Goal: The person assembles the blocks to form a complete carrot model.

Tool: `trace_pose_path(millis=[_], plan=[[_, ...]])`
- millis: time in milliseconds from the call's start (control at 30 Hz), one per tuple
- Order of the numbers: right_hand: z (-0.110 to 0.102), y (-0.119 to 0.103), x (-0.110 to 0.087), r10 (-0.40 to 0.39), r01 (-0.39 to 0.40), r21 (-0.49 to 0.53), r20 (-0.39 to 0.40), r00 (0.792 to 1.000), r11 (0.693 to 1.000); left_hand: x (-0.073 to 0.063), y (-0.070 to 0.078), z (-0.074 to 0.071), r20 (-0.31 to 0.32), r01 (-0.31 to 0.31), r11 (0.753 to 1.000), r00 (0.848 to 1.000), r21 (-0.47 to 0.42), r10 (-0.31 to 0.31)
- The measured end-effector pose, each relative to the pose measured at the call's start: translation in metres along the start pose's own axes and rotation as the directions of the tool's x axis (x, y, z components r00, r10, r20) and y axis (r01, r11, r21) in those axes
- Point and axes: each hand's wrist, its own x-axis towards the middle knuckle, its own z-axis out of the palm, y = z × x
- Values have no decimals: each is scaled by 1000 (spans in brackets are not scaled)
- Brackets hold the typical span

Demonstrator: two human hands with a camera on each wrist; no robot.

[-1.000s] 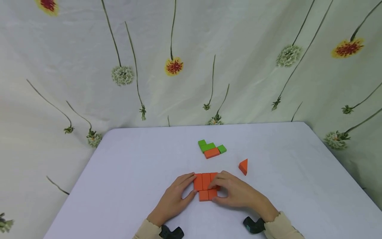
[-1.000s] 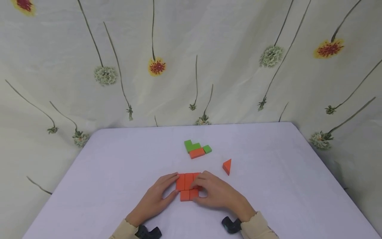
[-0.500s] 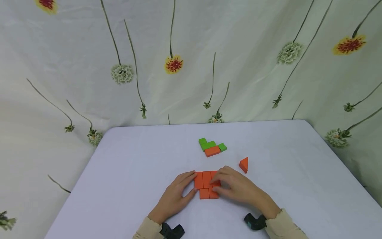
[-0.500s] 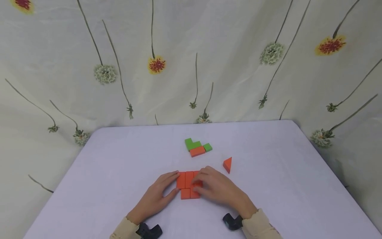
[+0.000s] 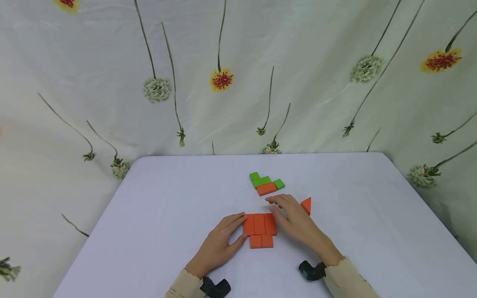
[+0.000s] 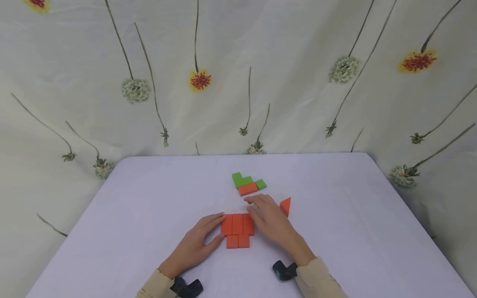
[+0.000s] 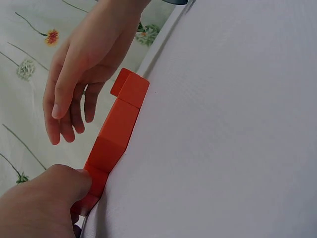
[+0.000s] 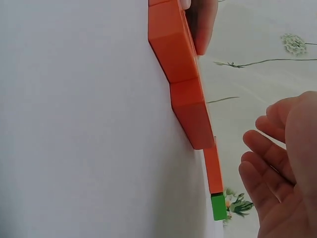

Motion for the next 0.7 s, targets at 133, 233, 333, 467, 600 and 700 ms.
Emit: trace_pose_path(millis=[133, 233, 333, 467, 600, 700], plan=[[4, 10, 4, 33, -32, 51, -4, 999, 998, 1, 0, 0, 4, 0, 1000, 1000, -1, 0], [9, 21, 6, 34, -33, 68, -11, 999, 997, 0, 0, 0, 6, -1, 1000, 1000, 3, 1], [12, 31, 7, 23, -21, 55, -39, 999, 998, 1, 0, 0, 9, -5, 1000, 1000, 6, 5], [16, 39, 9, -4, 6, 21, -78, 997, 1000, 1, -1, 1, 8, -10, 1000, 1000, 8, 10], [19, 43, 15, -18, 17, -20, -94, 995, 1000, 1, -2, 2, -6, -21, 1000, 1000, 12, 21], [20, 46, 18, -17, 14, -37, -93, 995, 999, 1, -3, 3, -20, -35, 999, 999, 21, 35]])
